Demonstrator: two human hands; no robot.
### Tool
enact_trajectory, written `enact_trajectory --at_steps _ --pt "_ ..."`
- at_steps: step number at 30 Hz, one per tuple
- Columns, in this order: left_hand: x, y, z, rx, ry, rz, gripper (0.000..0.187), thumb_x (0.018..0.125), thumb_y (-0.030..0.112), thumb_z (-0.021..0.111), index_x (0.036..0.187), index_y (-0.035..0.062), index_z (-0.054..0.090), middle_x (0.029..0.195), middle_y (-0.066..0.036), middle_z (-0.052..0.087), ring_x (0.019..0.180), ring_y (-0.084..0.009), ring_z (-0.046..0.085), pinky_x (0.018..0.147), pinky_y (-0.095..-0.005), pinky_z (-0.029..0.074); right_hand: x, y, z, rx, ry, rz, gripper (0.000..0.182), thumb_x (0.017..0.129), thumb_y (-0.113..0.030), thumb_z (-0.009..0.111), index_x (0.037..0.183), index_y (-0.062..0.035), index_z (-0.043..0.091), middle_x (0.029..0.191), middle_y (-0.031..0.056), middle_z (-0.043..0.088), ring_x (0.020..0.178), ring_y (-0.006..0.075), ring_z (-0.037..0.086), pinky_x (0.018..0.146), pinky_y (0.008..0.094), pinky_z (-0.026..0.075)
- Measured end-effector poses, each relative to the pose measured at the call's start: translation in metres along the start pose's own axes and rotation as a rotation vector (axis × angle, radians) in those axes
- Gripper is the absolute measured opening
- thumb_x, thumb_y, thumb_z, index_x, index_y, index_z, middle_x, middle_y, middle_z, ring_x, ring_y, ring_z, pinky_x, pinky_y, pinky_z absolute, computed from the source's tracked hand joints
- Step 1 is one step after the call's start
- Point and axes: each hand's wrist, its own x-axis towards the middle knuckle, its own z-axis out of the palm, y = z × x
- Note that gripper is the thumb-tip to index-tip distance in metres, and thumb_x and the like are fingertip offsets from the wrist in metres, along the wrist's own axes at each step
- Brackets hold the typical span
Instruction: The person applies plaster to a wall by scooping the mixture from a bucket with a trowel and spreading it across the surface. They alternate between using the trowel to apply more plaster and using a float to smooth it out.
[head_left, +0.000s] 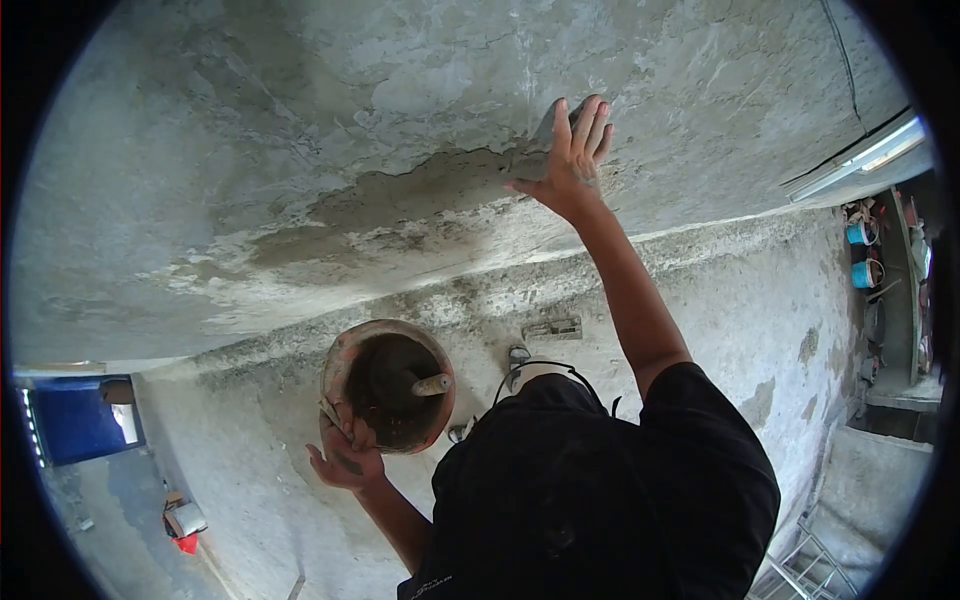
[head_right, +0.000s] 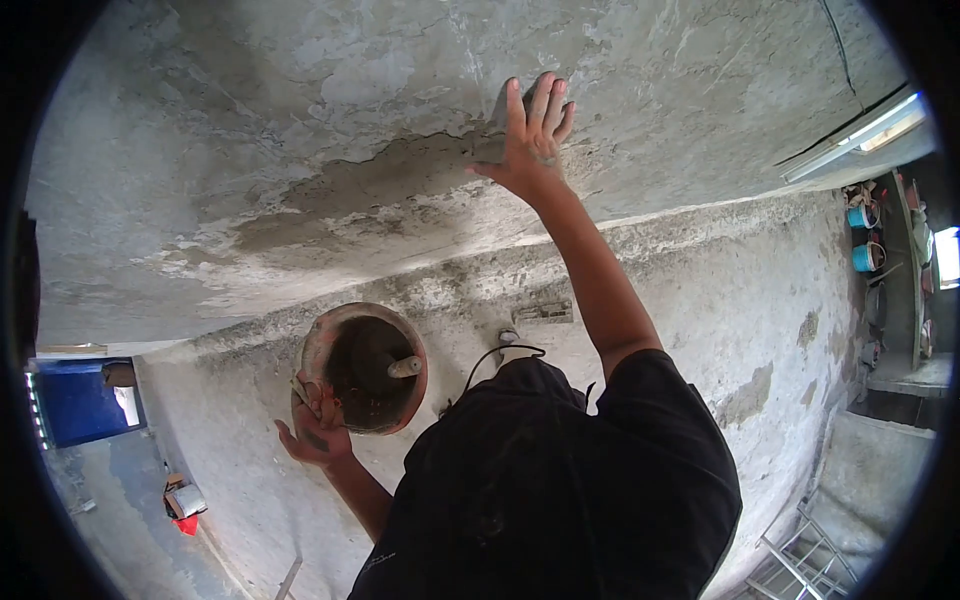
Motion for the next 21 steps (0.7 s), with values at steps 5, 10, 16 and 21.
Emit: enact_trajectory --at_steps 5,10,16,21 --pt "-0.005 0.010 -0.007 -0.006 -0.044 0.017 0.089 0.087 0.060 0.044 0.139 -0.0106 0.028 0.086 -0.005 0.037 0.051 -0.0072 0.029 0.041 -0.0196 0.025 -0.010 -0.001 -0.018 0.060 0.026 -0.006 0.109 0.064 -0.047 0.084 0.148 -0.0109 0.025 0.155 0.0291 0.006 0.144 0.0456 0.006 0.109 0.0611 0.013" --pt "-0.016 0.014 -0.005 0.028 0.112 0.050 0.084 0.086 0.060 0.042 0.132 -0.0094 0.030 0.086 -0.005 0.035 0.051 -0.0083 0.027 0.042 -0.0212 0.023 -0.044 0.003 0.009 0.002 0.040 -0.177 0.043 0.078 -0.024 0.075 0.118 -0.0165 0.063 0.102 0.0059 0.055 0.099 0.0273 0.053 0.085 0.0442 0.041" --pt "-0.022 0.017 -0.014 -0.057 0.020 0.042 0.086 0.088 0.057 0.045 0.136 -0.0124 0.029 0.088 -0.007 0.037 0.051 -0.0095 0.028 0.041 -0.0217 0.022 -0.043 0.001 0.029 0.055 0.005 -0.279 0.033 0.078 -0.014 0.071 0.110 -0.0171 0.067 0.087 0.0033 0.052 0.081 0.0216 0.053 0.073 0.0382 0.044" --pt "-0.032 0.010 -0.014 -0.063 0.097 0.042 0.087 0.088 0.058 0.044 0.136 -0.0126 0.028 0.087 -0.007 0.038 0.050 -0.0092 0.027 0.041 -0.0218 0.022 -0.033 0.003 0.039 0.044 0.051 -0.364 0.034 0.075 -0.010 0.073 0.109 -0.0172 0.069 0.093 0.0036 0.054 0.082 0.0225 0.055 0.071 0.0391 0.046"
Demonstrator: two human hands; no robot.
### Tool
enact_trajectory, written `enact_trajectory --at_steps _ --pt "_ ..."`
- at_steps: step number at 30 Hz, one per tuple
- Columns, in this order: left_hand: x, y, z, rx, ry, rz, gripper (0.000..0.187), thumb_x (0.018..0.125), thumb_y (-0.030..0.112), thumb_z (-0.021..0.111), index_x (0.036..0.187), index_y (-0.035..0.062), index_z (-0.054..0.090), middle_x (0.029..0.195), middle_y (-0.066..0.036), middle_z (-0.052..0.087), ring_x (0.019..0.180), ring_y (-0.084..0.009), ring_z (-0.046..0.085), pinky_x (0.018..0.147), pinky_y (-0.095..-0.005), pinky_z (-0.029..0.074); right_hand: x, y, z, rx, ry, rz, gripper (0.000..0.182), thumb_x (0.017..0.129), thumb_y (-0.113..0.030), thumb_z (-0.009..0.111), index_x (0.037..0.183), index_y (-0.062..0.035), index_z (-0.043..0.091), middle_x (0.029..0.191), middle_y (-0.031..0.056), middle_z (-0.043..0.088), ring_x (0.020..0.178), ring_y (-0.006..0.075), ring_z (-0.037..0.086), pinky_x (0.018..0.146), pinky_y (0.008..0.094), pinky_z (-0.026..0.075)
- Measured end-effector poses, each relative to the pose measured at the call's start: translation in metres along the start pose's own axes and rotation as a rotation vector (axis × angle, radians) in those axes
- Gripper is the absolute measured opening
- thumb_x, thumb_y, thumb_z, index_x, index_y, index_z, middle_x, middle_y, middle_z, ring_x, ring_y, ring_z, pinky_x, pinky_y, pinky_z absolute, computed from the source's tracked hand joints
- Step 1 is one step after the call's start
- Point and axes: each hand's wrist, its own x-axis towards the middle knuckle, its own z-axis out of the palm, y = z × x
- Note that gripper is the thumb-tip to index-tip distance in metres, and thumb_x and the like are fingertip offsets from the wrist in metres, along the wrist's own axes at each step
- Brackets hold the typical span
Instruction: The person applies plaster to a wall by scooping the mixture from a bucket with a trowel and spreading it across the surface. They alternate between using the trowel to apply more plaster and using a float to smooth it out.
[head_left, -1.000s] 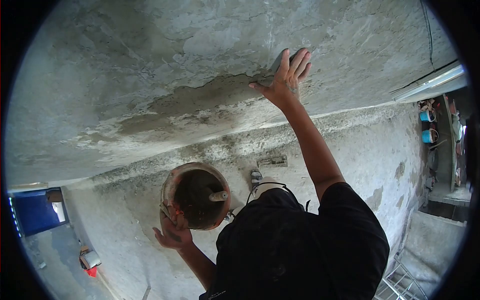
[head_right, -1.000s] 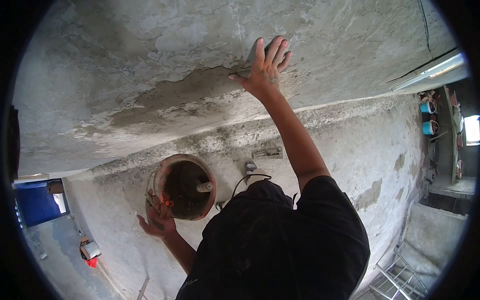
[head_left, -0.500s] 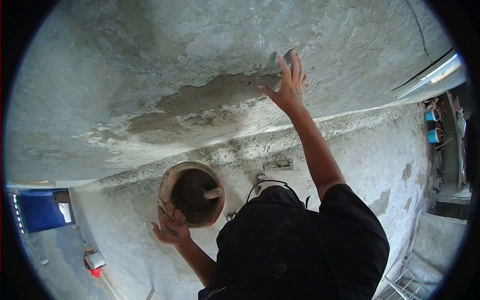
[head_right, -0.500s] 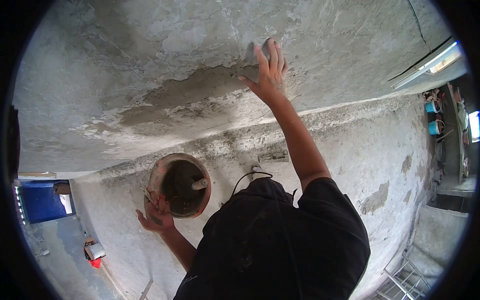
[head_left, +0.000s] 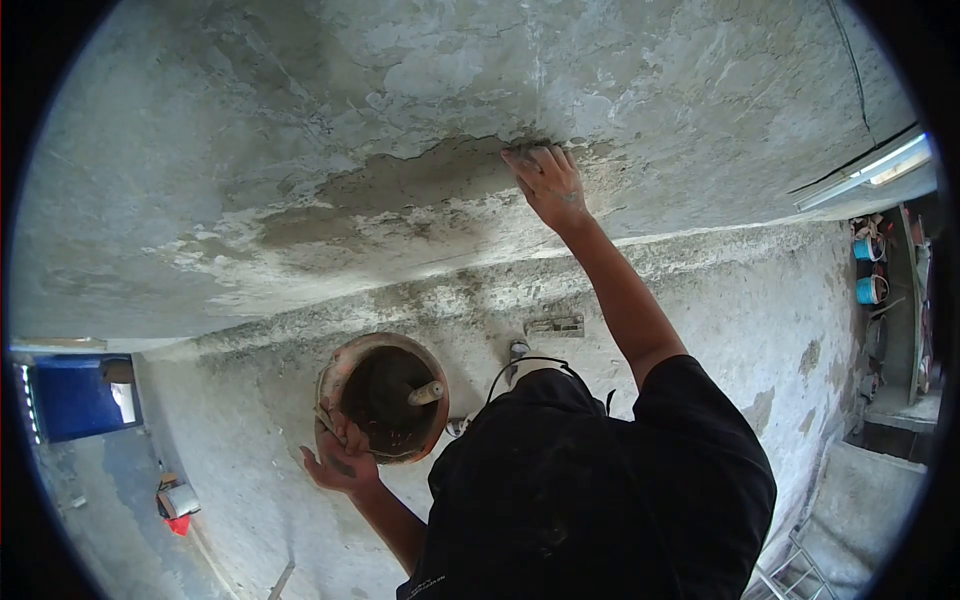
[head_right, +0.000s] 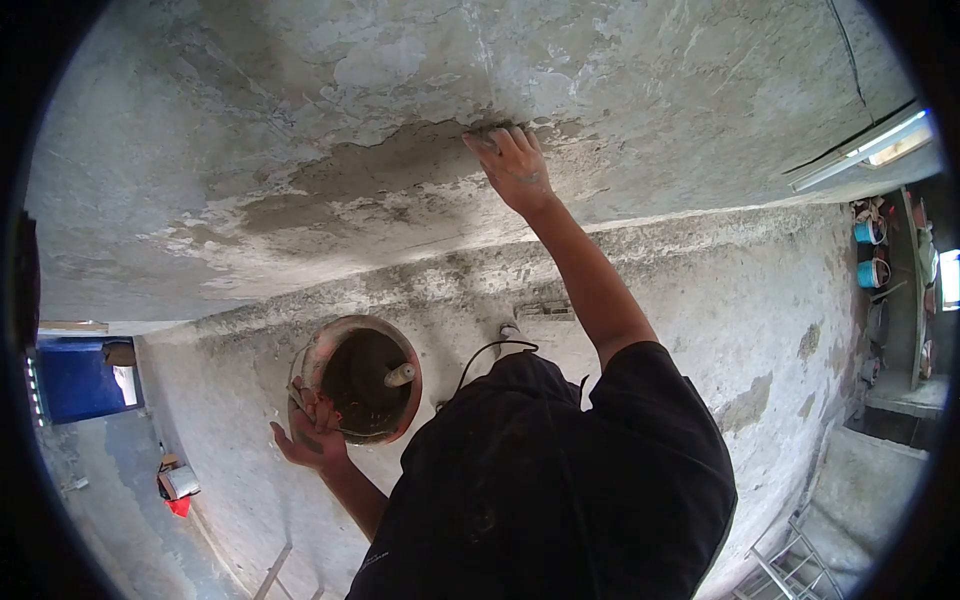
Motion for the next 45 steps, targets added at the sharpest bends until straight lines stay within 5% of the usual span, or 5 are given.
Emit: enact_trajectory --at_steps 32,41,43,44,45 --pt "-0.025 -0.018 -0.017 -0.050 -0.005 -0.024 0.083 0.089 0.057 0.043 0.137 -0.0099 0.029 0.088 -0.008 0.040 0.051 -0.0099 0.029 0.043 -0.0222 0.023 0.000 0.009 -0.007 0.023 -0.046 -0.134 0.012 0.074 -0.008 0.069 0.084 -0.0113 0.062 0.094 0.0039 0.055 0.088 0.0246 0.056 0.073 0.0375 0.048" --pt "-0.017 -0.057 -0.079 -0.030 0.223 -0.112 0.082 0.090 0.055 0.041 0.142 -0.0059 0.023 0.087 -0.007 0.038 0.052 -0.0110 0.029 0.046 -0.0245 0.027 -0.215 -0.045 -0.005 0.432 -0.410 0.699 0.010 0.081 -0.008 0.070 0.091 -0.0064 0.069 0.083 0.0097 0.069 0.072 0.0227 0.067 0.065 0.0352 0.053" --pt "-0.014 -0.079 -0.125 -0.298 -0.207 -0.217 0.084 0.091 0.052 0.039 0.148 -0.0037 0.012 0.112 -0.016 0.048 0.077 -0.0215 0.056 0.067 -0.0315 0.047 -0.275 -0.056 0.001 0.434 -0.541 0.829 0.010 0.082 -0.009 0.069 0.092 -0.0075 0.069 0.084 0.0101 0.068 0.075 0.0257 0.067 0.068 0.0366 0.053" --pt "-0.025 -0.093 -0.154 -0.370 -0.070 -0.271 0.086 0.092 0.050 0.038 0.150 -0.0019 0.002 0.148 -0.025 0.028 0.130 -0.0337 0.043 0.106 -0.0449 0.036 -0.299 -0.050 0.010 0.464 -0.640 0.892 0.010 0.083 -0.010 0.067 0.093 -0.0085 0.068 0.084 0.0106 0.068 0.078 0.0288 0.066 0.072 0.0381 0.053" --pt "-0.028 -0.108 -0.175 -0.611 -0.083 -0.294 0.088 0.092 0.049 0.038 0.151 0.0006 -0.006 0.157 -0.023 -0.008 0.148 -0.0324 0.000 0.119 -0.0481 0.002 -0.339 -0.044 0.021 0.342 -0.809 0.860 0.012 0.083 -0.014 0.068 0.093 -0.0093 0.070 0.093 0.0125 0.069 0.085 0.0298 0.066 0.078 0.0402 0.052"
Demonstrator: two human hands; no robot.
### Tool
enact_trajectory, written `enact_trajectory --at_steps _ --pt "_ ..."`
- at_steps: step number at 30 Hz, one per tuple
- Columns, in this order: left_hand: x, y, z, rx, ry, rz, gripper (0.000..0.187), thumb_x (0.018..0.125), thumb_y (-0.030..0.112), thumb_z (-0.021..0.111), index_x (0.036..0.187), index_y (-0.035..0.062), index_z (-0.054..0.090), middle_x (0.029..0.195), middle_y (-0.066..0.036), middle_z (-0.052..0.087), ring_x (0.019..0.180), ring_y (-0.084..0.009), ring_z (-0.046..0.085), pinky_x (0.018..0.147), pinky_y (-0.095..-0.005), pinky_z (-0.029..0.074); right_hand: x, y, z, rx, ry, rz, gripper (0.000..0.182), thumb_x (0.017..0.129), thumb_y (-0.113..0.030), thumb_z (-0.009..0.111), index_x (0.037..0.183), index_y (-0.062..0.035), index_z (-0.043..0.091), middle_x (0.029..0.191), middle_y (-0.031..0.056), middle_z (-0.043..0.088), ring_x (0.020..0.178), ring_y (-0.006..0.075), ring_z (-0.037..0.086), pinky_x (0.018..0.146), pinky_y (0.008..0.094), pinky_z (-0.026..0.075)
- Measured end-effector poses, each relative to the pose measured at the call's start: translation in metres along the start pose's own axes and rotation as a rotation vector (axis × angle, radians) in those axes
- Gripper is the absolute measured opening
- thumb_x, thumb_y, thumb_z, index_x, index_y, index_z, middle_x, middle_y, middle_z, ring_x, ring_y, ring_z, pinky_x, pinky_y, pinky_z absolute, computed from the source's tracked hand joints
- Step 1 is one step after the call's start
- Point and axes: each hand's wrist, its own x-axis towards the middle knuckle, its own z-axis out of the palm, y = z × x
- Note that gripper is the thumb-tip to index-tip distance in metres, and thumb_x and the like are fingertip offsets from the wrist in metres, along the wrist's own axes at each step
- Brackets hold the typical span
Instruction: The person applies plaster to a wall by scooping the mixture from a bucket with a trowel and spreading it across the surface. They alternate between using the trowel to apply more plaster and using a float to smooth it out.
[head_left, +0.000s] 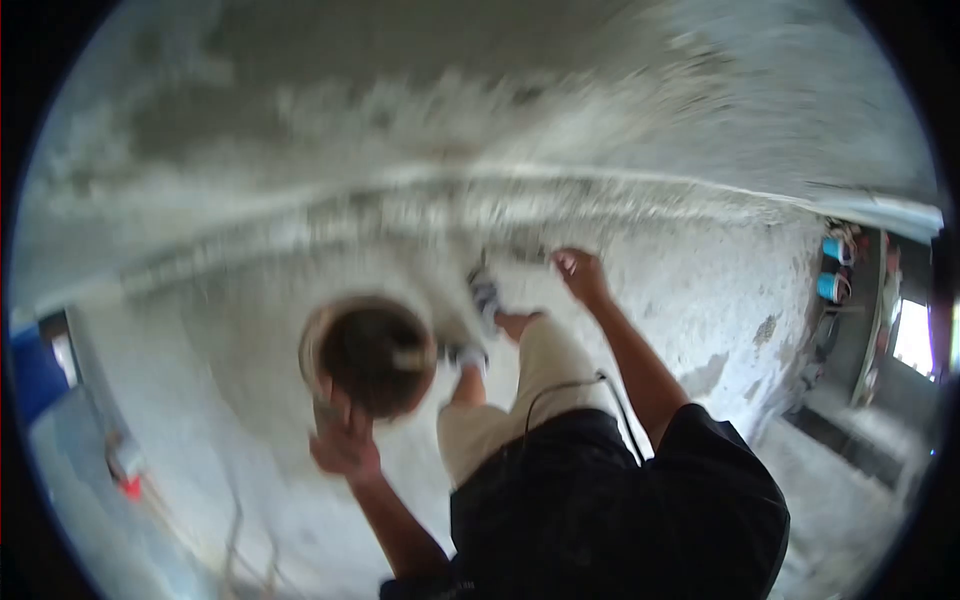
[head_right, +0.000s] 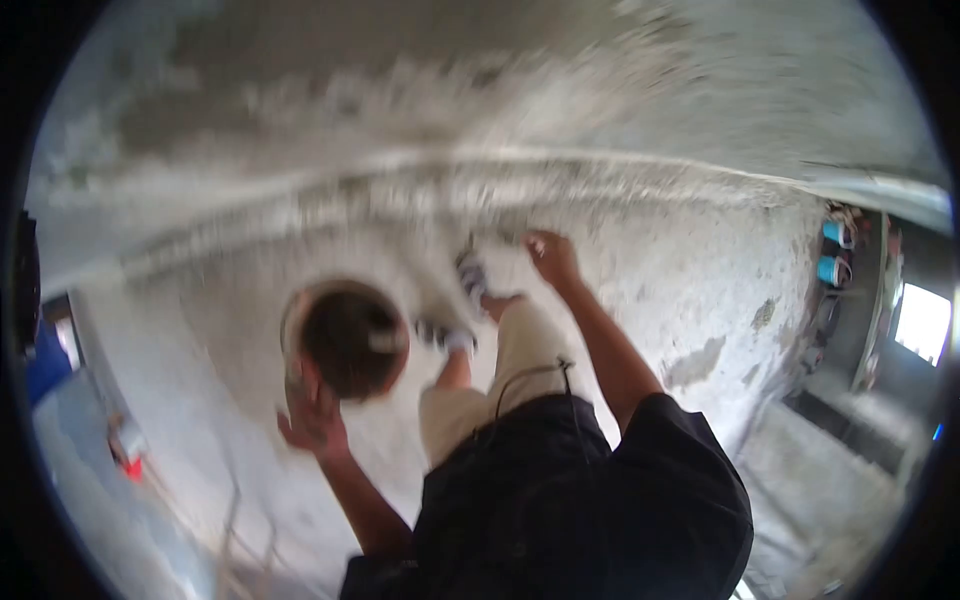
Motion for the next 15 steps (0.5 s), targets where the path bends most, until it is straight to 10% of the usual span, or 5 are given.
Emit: enact_trajectory --at_steps 3,6,10,11,15 --pt "0.024 -0.049 0.024 0.738 0.264 0.056 0.087 0.087 0.057 0.046 0.142 -0.0069 0.024 0.080 -0.001 0.032 0.055 -0.0068 0.026 0.050 -0.0222 0.022 -0.026 -0.010 0.001 -0.711 -0.183 -0.358 0.021 0.075 -0.011 0.067 0.096 -0.0103 0.071 0.105 0.0110 0.067 0.113 0.0270 0.054 0.089 0.0434 0.044" --pt "0.028 -0.061 0.036 0.803 0.257 0.039 0.093 0.085 0.063 0.045 0.140 -0.0097 0.025 0.081 -0.002 0.035 0.052 -0.0064 0.028 0.045 -0.0215 0.022 -0.034 -0.046 0.019 -0.179 -0.236 -0.137 0.022 0.073 -0.008 0.073 0.095 -0.0087 0.068 0.096 0.0077 0.068 0.089 0.0243 0.063 0.078 0.0388 0.049" --pt "0.027 -0.087 0.055 0.835 0.265 -0.017 0.096 0.079 0.065 0.052 0.137 -0.0091 0.031 0.078 -0.001 0.036 0.051 -0.0052 0.025 0.045 -0.0207 0.020 -0.067 -0.135 0.026 0.105 -0.513 -0.407 0.023 0.079 -0.017 0.065 0.101 -0.0096 0.066 0.087 0.0134 0.067 0.088 0.0328 0.064 0.075 0.0445 0.051" --pt "0.027 -0.097 0.057 0.861 0.313 -0.042 0.097 0.078 0.066 0.053 0.137 -0.0090 0.031 0.077 -0.001 0.036 0.051 -0.0050 0.025 0.045 -0.0206 0.020 -0.066 -0.157 0.030 -0.051 -0.818 -0.430 0.033 0.077 -0.025 0.068 0.107 -0.0110 0.064 0.091 0.0149 0.065 0.093 0.0327 0.063 0.079 0.0445 0.049" --pt "0.025 -0.124 0.065 0.770 0.234 -0.068 0.099 0.075 0.065 0.058 0.137 -0.0084 0.032 0.077 -0.001 0.038 0.052 -0.0051 0.026 0.046 -0.0207 0.020 -0.101 -0.152 0.083 -0.536 -0.686 -0.768 0.044 0.069 -0.026 0.075 0.106 -0.0068 0.061 0.094 0.0070 0.060 0.090 0.0266 0.056 0.069 0.0402 0.045"
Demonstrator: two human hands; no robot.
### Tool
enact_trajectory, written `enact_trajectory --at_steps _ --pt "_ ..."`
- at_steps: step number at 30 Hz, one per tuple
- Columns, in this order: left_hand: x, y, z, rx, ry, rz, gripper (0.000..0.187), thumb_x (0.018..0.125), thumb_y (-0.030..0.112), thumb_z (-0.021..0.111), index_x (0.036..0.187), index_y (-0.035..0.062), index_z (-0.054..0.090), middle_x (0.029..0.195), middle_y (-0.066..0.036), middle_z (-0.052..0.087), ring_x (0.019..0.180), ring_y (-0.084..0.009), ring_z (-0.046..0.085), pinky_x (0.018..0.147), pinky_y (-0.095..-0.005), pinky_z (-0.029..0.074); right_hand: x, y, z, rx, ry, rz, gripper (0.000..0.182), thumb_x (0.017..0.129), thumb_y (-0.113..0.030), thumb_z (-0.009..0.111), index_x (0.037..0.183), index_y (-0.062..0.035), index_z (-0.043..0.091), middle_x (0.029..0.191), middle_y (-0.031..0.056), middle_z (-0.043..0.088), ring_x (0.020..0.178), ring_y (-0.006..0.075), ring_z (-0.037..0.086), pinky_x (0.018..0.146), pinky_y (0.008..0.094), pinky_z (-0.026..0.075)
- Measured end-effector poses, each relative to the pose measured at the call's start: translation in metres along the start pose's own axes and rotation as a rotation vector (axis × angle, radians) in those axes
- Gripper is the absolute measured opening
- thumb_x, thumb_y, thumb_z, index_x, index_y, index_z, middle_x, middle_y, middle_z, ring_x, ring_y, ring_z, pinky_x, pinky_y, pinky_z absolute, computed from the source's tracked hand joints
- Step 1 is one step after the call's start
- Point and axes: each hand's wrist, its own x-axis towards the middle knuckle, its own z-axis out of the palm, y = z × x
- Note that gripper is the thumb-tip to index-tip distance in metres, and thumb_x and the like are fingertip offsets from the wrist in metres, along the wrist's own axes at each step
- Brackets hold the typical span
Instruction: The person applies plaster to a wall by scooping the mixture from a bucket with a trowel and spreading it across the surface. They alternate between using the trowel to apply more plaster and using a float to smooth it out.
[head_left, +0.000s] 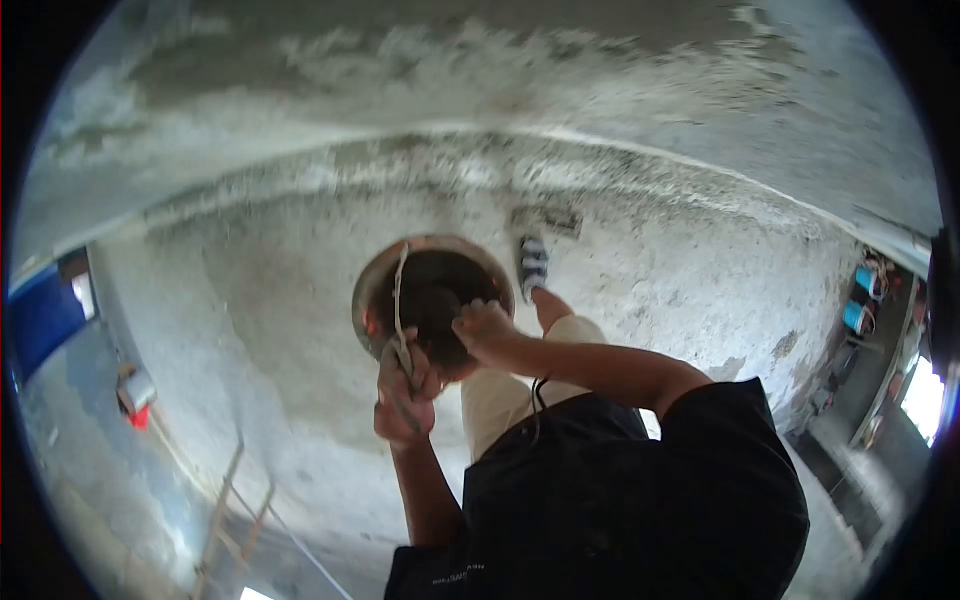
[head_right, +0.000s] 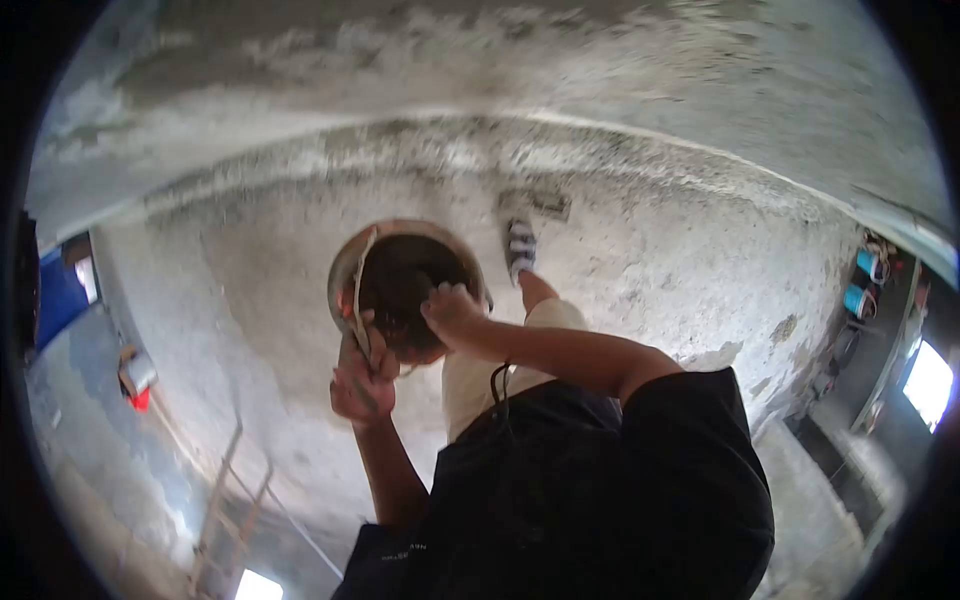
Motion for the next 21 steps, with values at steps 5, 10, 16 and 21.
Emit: enact_trajectory --at_steps 5,10,16,21 --pt "0.001 0.011 0.035 -0.026 -0.032 -0.051 0.098 0.075 0.063 0.061 0.136 -0.0085 0.032 0.078 -0.001 0.038 0.052 -0.0054 0.028 0.046 -0.0209 0.022 -0.002 0.002 -0.041 -0.087 -0.260 0.136 0.042 0.069 -0.022 0.075 0.103 -0.0008 0.066 0.097 0.0119 0.067 0.095 0.0275 0.062 0.074 0.0391 0.048" --pt "0.022 -0.010 0.062 -0.017 -0.143 -0.093 0.086 0.082 0.055 0.058 0.136 -0.0074 0.033 0.079 -0.001 0.037 0.051 -0.0052 0.029 0.045 -0.0207 0.022 -0.028 0.037 -0.073 -0.180 -0.138 0.115 0.017 0.072 -0.016 0.067 0.086 -0.0103 0.076 0.085 0.0077 0.070 0.087 0.0290 0.066 0.061 0.0412 0.055" --pt "0.030 0.009 0.108 0.197 -0.262 -0.085 0.089 0.085 0.064 0.046 0.139 -0.0059 0.034 0.079 0.000 0.037 0.051 -0.0065 0.026 0.045 -0.0217 0.020 -0.072 0.051 -0.101 -0.059 -0.028 0.187 0.016 0.077 -0.014 0.062 0.083 -0.0051 0.073 0.092 0.0124 0.068 0.092 0.0263 0.066 0.078 0.0356 0.053" --pt "0.029 0.049 0.146 0.168 -0.349 -0.042 0.090 0.086 0.066 0.040 0.137 -0.0074 0.035 0.077 0.001 0.037 0.048 -0.0052 0.025 0.043 -0.0210 0.018 -0.100 0.034 -0.176 0.022 -0.026 0.269 0.015 0.079 -0.011 0.060 0.081 -0.0049 0.074 0.086 0.0154 0.071 0.085 0.0276 0.071 0.073 0.0366 0.056"
